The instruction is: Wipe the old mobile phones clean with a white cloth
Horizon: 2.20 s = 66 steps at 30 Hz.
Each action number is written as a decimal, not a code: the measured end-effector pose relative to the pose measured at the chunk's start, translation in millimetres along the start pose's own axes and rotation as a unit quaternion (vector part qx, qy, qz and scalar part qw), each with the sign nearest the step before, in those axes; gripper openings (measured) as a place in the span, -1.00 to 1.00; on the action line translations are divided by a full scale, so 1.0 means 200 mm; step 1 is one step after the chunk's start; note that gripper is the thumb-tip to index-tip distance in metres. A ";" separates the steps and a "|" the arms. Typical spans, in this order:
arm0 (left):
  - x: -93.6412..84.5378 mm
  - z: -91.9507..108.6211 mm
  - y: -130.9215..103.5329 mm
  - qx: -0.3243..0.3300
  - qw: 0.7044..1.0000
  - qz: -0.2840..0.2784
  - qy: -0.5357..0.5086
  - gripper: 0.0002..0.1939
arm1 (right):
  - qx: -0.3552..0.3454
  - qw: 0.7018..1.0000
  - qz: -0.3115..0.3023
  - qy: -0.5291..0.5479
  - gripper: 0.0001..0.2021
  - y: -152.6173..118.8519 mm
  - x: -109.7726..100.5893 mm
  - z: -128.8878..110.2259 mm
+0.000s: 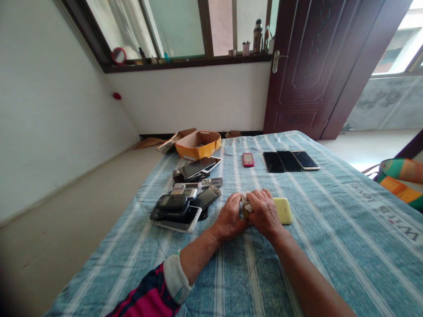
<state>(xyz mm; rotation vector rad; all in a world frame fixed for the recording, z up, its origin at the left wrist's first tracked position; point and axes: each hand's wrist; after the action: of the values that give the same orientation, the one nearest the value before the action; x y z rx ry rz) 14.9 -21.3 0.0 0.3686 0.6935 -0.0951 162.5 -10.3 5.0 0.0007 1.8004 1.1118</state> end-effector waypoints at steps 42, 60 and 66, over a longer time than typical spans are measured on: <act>-0.01 -0.01 0.01 -0.039 0.998 -0.054 0.012 -0.47 | 0.007 0.999 -0.028 -0.037 -0.79 -0.08 -0.07 0.10; -0.03 0.02 0.04 -0.054 0.995 -0.077 0.018 -0.55 | 0.141 0.981 -0.067 -0.116 -0.85 -0.18 -0.15 0.26; -0.04 0.03 0.04 -0.055 0.994 -0.087 0.034 -0.56 | 0.178 0.967 -0.081 -0.161 -0.86 -0.18 -0.16 0.24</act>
<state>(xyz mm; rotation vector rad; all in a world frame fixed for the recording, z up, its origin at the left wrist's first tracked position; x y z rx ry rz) 14.1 -16.0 10.9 0.2061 0.7935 -0.2087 230.5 -12.5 -1.1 0.2321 1.6473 0.6218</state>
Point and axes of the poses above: each hand's wrist, its own y-axis towards the middle knuckle, its own x-axis out of the palm, z = x × y, and after that the axes turned 9 degrees about -x, right-handed
